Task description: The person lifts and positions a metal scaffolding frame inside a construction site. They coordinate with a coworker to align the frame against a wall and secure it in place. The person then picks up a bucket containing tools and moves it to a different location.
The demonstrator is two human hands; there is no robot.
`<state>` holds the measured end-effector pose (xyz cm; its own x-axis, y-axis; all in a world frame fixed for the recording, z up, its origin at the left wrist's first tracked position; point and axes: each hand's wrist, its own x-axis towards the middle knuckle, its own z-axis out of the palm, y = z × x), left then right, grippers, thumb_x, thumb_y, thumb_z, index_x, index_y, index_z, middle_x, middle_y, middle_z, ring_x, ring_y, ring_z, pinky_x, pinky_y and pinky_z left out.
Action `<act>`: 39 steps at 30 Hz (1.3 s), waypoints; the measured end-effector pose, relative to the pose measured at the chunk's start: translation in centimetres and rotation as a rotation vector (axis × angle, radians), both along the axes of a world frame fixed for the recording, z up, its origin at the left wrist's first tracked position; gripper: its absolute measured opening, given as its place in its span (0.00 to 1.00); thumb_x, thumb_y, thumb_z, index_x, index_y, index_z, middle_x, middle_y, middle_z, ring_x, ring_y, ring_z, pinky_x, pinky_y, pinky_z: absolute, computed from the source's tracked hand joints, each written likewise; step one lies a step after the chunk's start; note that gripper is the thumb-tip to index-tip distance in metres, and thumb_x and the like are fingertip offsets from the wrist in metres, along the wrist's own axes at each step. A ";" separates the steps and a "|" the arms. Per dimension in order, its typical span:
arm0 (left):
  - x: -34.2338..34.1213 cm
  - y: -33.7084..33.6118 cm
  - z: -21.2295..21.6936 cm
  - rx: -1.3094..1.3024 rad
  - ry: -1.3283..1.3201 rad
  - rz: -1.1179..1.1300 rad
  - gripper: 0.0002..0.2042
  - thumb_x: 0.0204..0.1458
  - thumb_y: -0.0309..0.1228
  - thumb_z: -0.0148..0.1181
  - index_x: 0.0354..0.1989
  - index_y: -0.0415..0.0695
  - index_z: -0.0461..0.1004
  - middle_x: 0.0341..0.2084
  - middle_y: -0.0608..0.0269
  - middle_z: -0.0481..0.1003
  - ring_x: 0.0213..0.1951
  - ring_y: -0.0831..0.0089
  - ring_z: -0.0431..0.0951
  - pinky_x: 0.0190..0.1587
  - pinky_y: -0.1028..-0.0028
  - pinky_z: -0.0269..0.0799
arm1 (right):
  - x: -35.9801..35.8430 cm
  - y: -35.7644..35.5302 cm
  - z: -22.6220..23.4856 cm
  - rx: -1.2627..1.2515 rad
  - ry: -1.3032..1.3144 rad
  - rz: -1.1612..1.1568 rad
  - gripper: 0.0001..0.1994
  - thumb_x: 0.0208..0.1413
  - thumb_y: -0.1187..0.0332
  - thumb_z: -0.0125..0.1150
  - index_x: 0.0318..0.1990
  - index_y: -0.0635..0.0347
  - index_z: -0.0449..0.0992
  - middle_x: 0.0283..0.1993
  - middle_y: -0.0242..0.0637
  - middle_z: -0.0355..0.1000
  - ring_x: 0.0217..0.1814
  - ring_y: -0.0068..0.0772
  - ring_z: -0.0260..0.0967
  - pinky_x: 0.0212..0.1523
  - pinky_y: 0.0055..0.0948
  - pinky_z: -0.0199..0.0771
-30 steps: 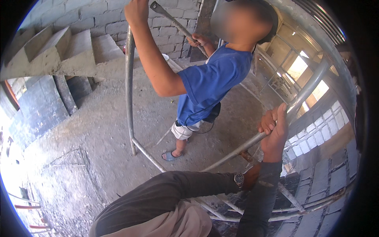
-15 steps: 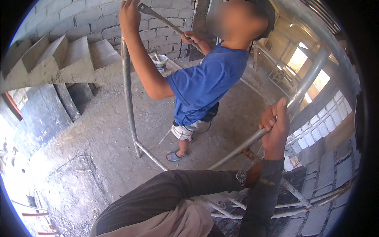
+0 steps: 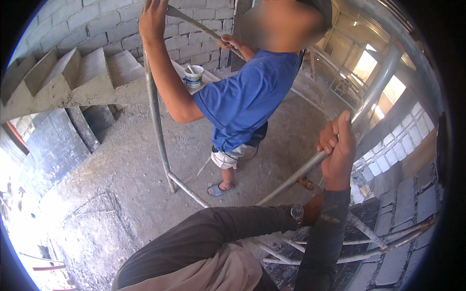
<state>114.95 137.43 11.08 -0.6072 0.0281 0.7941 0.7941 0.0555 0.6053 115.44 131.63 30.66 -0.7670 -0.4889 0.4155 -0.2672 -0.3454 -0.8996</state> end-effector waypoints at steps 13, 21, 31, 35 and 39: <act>0.5 -0.6 0.7 -0.174 0.086 0.183 0.19 0.57 0.35 0.52 0.56 0.47 0.65 0.53 0.56 0.66 0.56 0.58 0.64 0.62 0.58 0.55 | -0.1 0.0 0.1 0.015 0.027 -0.012 0.23 0.60 0.43 0.49 0.22 0.49 0.60 0.14 0.21 0.50 0.14 0.14 0.48 0.19 0.21 0.57; -0.1 -0.6 0.6 -0.189 0.119 0.237 0.18 0.52 0.37 0.58 0.49 0.43 0.68 0.48 0.51 0.68 0.53 0.54 0.65 0.59 0.59 0.58 | -0.9 -0.2 -0.3 0.026 0.013 -0.015 0.24 0.59 0.42 0.50 0.22 0.50 0.61 0.14 0.21 0.50 0.14 0.14 0.48 0.20 0.21 0.57; 0.1 -1.1 1.7 -0.149 0.002 0.088 0.19 0.53 0.35 0.57 0.52 0.42 0.65 0.50 0.52 0.66 0.55 0.55 0.64 0.61 0.60 0.57 | -0.8 -0.3 0.0 0.012 -0.001 0.011 0.21 0.62 0.46 0.48 0.23 0.48 0.59 0.15 0.19 0.49 0.15 0.13 0.46 0.22 0.20 0.55; -0.4 -1.0 1.2 -0.162 -0.021 0.079 0.20 0.52 0.35 0.58 0.52 0.42 0.66 0.50 0.51 0.66 0.55 0.56 0.65 0.61 0.61 0.58 | -1.0 -0.4 -0.1 0.007 0.018 0.006 0.23 0.60 0.43 0.49 0.21 0.48 0.60 0.15 0.20 0.50 0.14 0.13 0.47 0.20 0.21 0.56; -1.0 -0.5 -0.3 -0.171 0.010 0.134 0.21 0.51 0.35 0.60 0.51 0.42 0.66 0.50 0.51 0.67 0.55 0.56 0.65 0.60 0.60 0.59 | -1.0 -0.3 -0.1 0.011 0.016 0.023 0.20 0.63 0.47 0.47 0.24 0.48 0.59 0.15 0.19 0.49 0.15 0.13 0.46 0.22 0.20 0.55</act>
